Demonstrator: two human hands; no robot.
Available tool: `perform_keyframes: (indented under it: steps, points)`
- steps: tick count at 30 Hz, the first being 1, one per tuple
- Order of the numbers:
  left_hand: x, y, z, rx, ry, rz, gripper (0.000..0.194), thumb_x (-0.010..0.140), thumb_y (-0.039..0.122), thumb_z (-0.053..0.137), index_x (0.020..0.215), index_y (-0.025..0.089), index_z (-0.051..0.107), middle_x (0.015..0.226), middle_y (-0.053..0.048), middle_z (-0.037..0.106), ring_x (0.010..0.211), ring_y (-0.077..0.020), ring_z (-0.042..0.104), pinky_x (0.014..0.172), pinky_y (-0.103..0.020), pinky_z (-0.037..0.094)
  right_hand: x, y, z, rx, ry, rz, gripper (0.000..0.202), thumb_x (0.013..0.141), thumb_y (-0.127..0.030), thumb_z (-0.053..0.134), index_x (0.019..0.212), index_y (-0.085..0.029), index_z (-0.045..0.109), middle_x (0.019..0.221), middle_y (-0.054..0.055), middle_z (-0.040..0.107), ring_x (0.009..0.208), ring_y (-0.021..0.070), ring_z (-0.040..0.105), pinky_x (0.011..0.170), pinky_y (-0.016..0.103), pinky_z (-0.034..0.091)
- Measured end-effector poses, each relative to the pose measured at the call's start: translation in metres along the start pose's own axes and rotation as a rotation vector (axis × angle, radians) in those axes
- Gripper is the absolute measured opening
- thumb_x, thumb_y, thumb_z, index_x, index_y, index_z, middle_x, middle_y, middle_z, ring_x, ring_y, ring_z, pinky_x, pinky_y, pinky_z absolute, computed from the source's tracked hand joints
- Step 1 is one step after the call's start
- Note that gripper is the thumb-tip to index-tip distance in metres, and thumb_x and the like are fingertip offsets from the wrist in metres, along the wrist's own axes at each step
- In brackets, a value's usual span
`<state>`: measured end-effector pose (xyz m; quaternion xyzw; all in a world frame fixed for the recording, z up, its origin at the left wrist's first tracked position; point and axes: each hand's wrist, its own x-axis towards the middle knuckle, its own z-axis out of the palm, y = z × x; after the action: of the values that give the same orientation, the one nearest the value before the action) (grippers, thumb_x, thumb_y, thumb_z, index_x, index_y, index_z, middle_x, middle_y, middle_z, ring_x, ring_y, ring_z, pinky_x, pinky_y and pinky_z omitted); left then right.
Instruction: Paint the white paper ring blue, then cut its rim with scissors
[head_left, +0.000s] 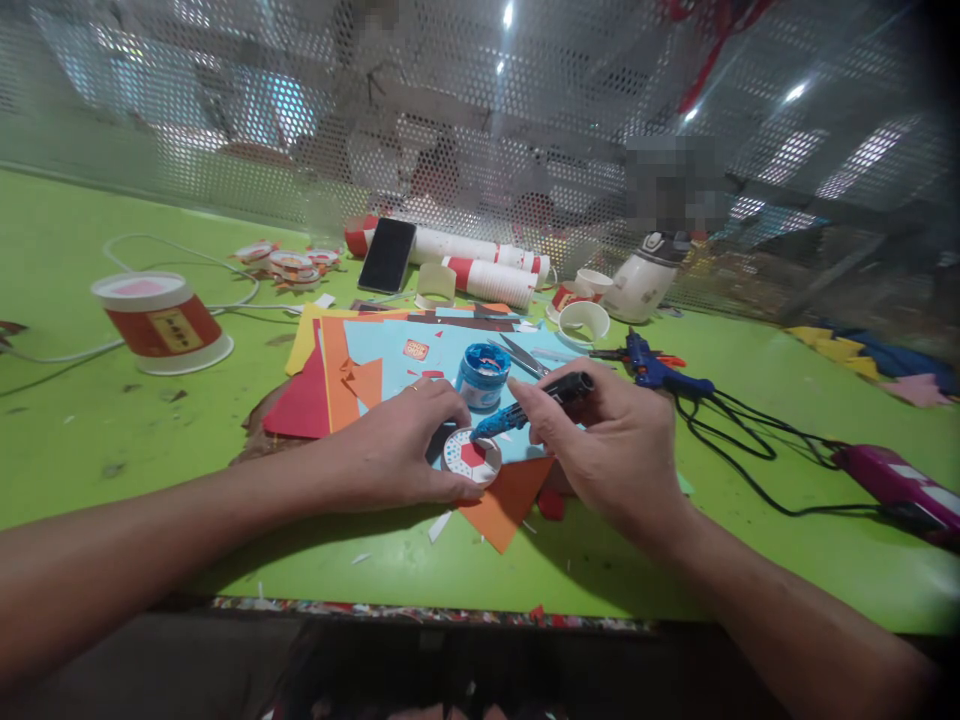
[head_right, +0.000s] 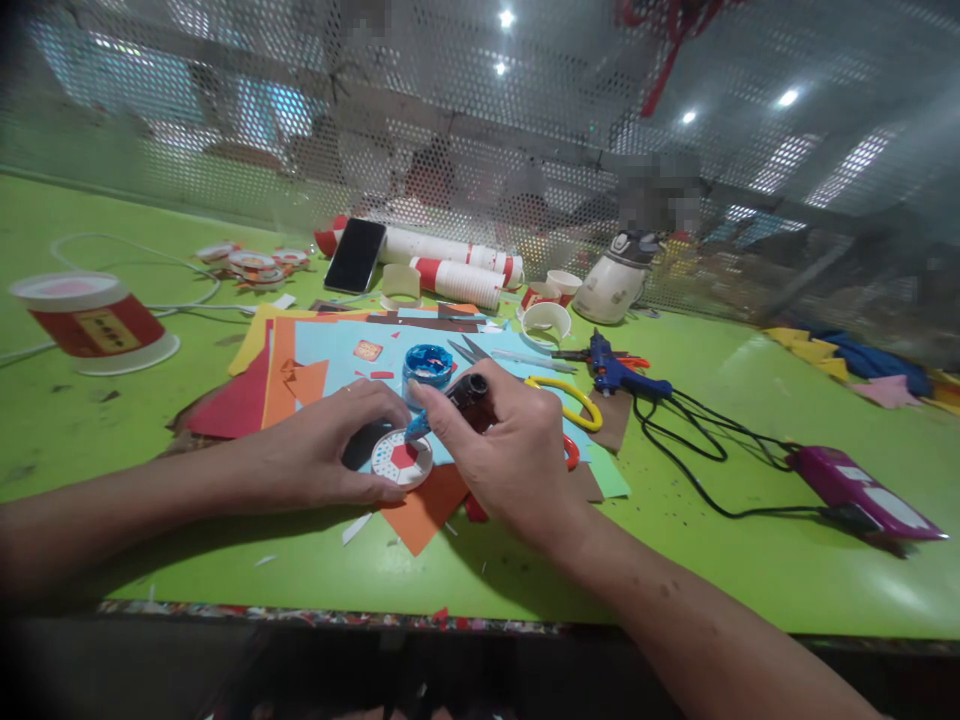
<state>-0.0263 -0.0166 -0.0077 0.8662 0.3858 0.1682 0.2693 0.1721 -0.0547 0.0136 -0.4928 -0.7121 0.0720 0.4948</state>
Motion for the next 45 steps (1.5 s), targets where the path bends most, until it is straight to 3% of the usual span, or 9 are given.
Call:
perform_keyframes:
  steps: [14, 24, 28, 33, 39, 45]
  points:
    - [0.001, 0.000, 0.000, -0.004, -0.004, 0.016, 0.043, 0.075, 0.050, 0.071, 0.102, 0.019, 0.060, 0.113, -0.011, 0.054, 0.105, -0.0298, 0.054, 0.091, -0.046, 0.046, 0.002, 0.000, 0.003, 0.081, 0.003, 0.022, 0.034, 0.084, -0.038, 0.073, 0.062, -0.019, 0.055, 0.051, -0.007, 0.049, 0.047, 0.0082, 0.043, 0.045, 0.023, 0.033]
    - [0.001, -0.004, 0.002, 0.012, 0.019, 0.032, 0.044, 0.074, 0.055, 0.071, 0.101, 0.021, 0.063, 0.111, -0.009, 0.058, 0.103, -0.0304, 0.054, 0.089, -0.045, 0.047, 0.002, 0.001, 0.008, 0.132, 0.047, -0.003, 0.040, 0.081, -0.032, 0.077, 0.058, -0.019, 0.047, 0.051, -0.009, 0.040, 0.051, 0.0068, 0.031, 0.044, 0.020, 0.028]
    - [0.001, -0.004, 0.001, 0.018, 0.012, 0.029, 0.047, 0.074, 0.057, 0.071, 0.102, 0.020, 0.061, 0.113, -0.010, 0.057, 0.103, -0.0300, 0.054, 0.090, -0.045, 0.047, 0.004, -0.001, 0.003, 0.142, 0.054, 0.040, 0.041, 0.080, -0.036, 0.078, 0.056, -0.020, 0.048, 0.050, -0.008, 0.042, 0.048, 0.0076, 0.034, 0.043, 0.022, 0.030]
    - [0.001, -0.002, -0.001, 0.009, 0.007, 0.031, 0.046, 0.073, 0.053, 0.073, 0.102, 0.020, 0.059, 0.115, -0.010, 0.057, 0.105, -0.0300, 0.054, 0.091, -0.046, 0.047, 0.007, -0.009, -0.007, 0.203, 0.160, 0.059, 0.038, 0.081, -0.043, 0.077, 0.059, -0.022, 0.055, 0.051, -0.005, 0.052, 0.043, 0.0090, 0.040, 0.041, 0.025, 0.033]
    - [0.000, -0.002, -0.001, 0.021, 0.006, 0.028, 0.045, 0.076, 0.055, 0.071, 0.099, 0.019, 0.058, 0.113, -0.011, 0.055, 0.105, -0.0297, 0.052, 0.092, -0.046, 0.047, 0.000, -0.005, -0.007, 0.129, 0.070, 0.062, 0.034, 0.083, -0.045, 0.075, 0.065, -0.020, 0.059, 0.053, -0.004, 0.056, 0.047, 0.0098, 0.046, 0.044, 0.025, 0.036]
    - [0.001, -0.002, -0.001, 0.024, 0.005, 0.053, 0.044, 0.076, 0.052, 0.071, 0.102, 0.019, 0.060, 0.111, -0.010, 0.056, 0.104, -0.0295, 0.052, 0.090, -0.045, 0.047, -0.002, -0.004, -0.001, 0.152, 0.017, 0.006, 0.031, 0.084, -0.037, 0.075, 0.065, -0.019, 0.059, 0.053, -0.005, 0.056, 0.046, 0.0081, 0.045, 0.045, 0.023, 0.037]
